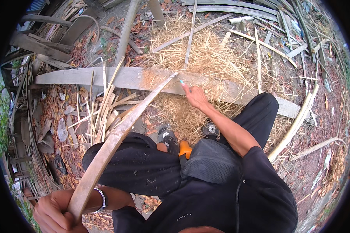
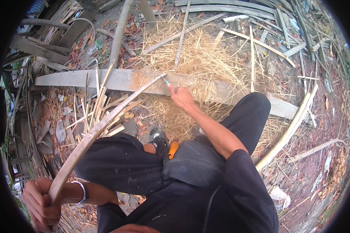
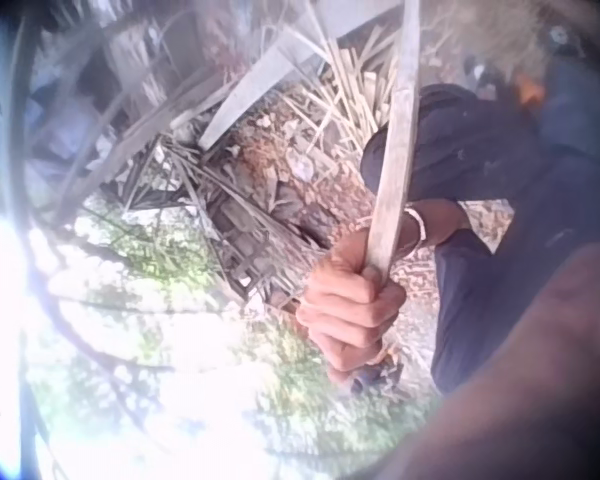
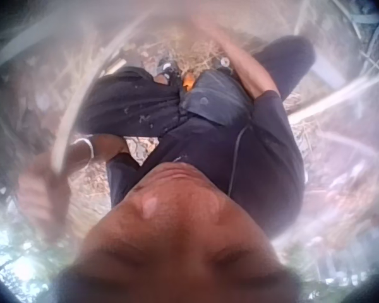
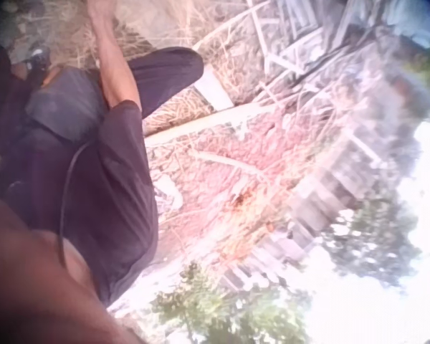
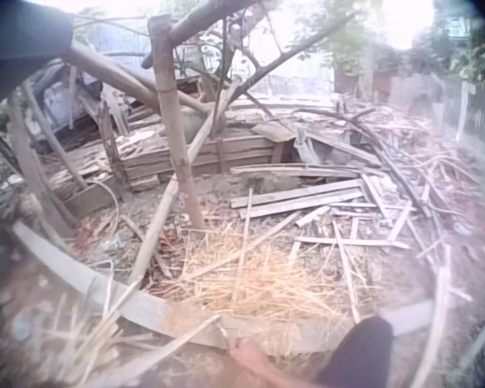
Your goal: The person sits on the ground and uses a small knife to shave thin strips from a long piece of bamboo. They hold the bamboo with their left hand and carefully scrape the surface with the knife in their right hand, creating a pile of bamboo shavings.
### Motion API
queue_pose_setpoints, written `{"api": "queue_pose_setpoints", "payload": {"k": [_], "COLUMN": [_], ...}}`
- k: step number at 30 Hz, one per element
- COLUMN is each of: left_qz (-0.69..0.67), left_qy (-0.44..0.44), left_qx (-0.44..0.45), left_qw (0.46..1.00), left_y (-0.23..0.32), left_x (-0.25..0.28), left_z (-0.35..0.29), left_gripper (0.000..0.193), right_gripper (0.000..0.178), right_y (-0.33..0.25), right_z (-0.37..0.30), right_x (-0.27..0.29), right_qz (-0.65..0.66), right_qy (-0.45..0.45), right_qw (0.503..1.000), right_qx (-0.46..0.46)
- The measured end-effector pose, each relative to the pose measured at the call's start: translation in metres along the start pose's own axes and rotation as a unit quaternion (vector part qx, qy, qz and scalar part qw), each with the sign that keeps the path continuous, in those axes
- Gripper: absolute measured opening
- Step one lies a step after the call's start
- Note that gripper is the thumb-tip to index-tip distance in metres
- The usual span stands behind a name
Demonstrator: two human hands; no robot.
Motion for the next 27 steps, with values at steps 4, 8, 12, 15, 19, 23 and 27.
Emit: {"api": "queue_pose_setpoints", "payload": {"k": [4,8,12,15,19,23,27], "left_qz": [0.014,0.011,-0.060,-0.093,-0.114,-0.120,-0.061], "left_qy": [0.034,0.056,0.099,0.128,0.142,0.165,0.213], "left_qx": [-0.009,-0.032,-0.070,-0.088,-0.073,-0.078,-0.082], "left_qw": [0.999,0.998,0.991,0.984,0.981,0.976,0.972], "left_y": [0.002,0.010,0.037,0.049,0.036,0.035,0.062], "left_x": [0.005,0.009,0.035,0.045,0.041,0.040,0.054], "left_z": [-0.002,-0.001,-0.015,-0.024,-0.026,-0.021,-0.035], "left_gripper": [0.038,0.037,0.039,0.040,0.042,0.044,0.044], "right_gripper": [0.070,0.068,0.069,0.074,0.068,0.056,0.053], "right_y": [-0.019,0.001,0.000,0.037,-0.021,-0.144,-0.199], "right_z": [-0.014,0.015,0.004,0.012,-0.018,-0.099,-0.163], "right_x": [-0.008,0.005,-0.010,-0.007,0.010,0.034,0.028], "right_qz": [0.033,0.015,0.025,0.012,0.009,0.096,0.106], "right_qy": [0.020,0.073,0.043,0.023,-0.005,-0.072,-0.134], "right_qw": [0.998,0.997,0.998,0.995,1.000,0.983,0.958], "right_qx": [0.054,0.007,0.026,-0.101,-0.028,0.139,0.232]}}
Point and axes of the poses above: each hand's wrist, its own z-axis towards the middle knuckle, its own x-axis out of the back of the hand, y = z × x, the point moved 9 cm from there along z, towards the middle knuckle, and after that the axes turned 8 degrees about z, right-handed, at the moved point
